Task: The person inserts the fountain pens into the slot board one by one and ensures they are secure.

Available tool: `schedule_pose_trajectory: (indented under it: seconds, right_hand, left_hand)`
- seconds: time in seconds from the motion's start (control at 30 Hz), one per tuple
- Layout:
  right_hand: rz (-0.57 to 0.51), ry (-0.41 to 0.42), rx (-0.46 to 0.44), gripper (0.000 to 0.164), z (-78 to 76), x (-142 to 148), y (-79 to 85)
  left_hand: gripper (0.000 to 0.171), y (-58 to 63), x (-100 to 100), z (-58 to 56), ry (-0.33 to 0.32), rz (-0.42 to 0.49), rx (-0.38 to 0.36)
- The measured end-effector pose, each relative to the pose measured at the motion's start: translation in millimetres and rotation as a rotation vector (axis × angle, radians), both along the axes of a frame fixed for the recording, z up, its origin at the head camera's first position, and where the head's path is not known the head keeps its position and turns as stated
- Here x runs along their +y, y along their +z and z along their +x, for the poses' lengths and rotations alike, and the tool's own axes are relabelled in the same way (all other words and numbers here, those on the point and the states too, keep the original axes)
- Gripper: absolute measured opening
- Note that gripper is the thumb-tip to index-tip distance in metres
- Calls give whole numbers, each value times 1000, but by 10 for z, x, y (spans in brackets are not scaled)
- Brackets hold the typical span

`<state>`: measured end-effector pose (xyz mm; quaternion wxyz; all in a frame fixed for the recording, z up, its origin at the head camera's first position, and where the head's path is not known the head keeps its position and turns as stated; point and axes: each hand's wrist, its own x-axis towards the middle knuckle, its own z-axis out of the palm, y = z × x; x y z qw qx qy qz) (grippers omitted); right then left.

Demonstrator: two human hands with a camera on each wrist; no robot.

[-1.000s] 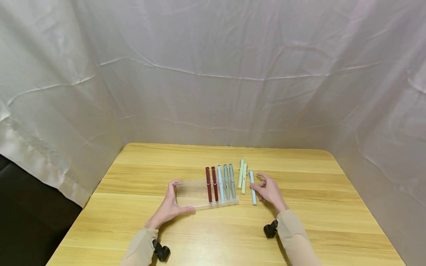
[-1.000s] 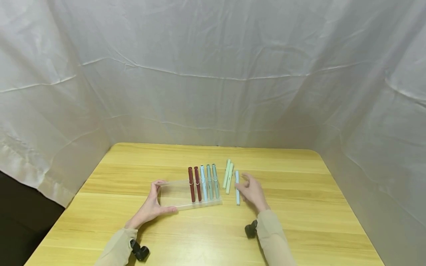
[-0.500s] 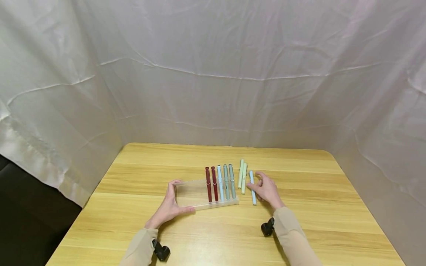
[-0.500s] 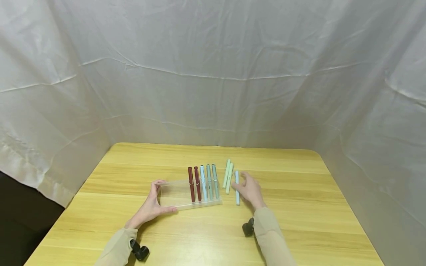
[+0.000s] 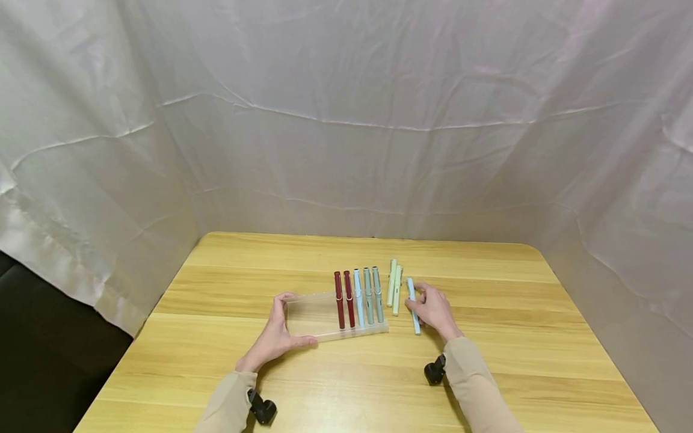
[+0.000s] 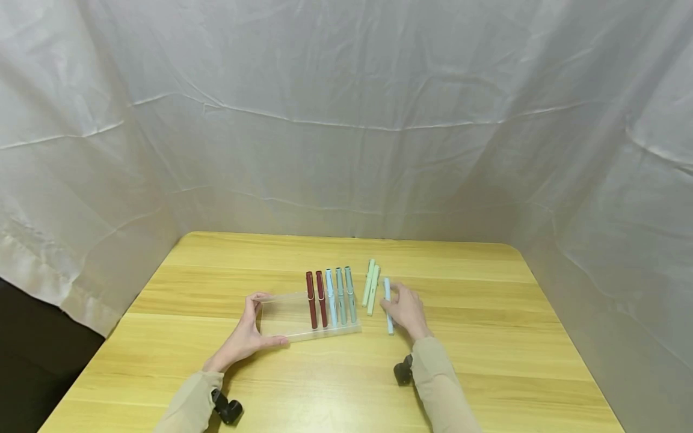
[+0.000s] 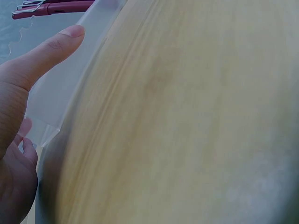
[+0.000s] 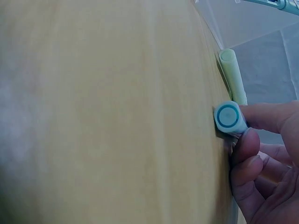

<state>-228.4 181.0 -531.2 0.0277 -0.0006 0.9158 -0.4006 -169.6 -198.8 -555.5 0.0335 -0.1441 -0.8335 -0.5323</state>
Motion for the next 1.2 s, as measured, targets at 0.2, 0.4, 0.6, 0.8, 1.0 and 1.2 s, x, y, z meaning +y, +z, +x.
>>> schedule_pose_trajectory:
  seconds: [0.2, 0.4, 0.6, 0.8, 1.0, 1.2]
  right_hand:
    - [16, 3, 11, 50, -7, -10, -4]
    - [17, 8, -12, 42, -5, -8, 3]
    - [-11, 21, -30, 30, 5, 1, -1]
    - [-1, 31, -35, 23, 0, 2, -8]
    - [16, 33, -15, 22, 6, 0, -5]
    - [16, 28, -11, 24, 23, -3, 7]
  left_hand:
    - [111, 5, 0, 5, -4, 7, -2]
    - [110, 3, -1, 5, -14, 14, 2]
    - [110, -5, -1, -2, -17, 21, 8]
    - [110, -7, -1, -5, -22, 22, 22]
    - [110, -4, -2, -2, -16, 16, 22]
    - [109, -4, 1, -1, -15, 17, 22]
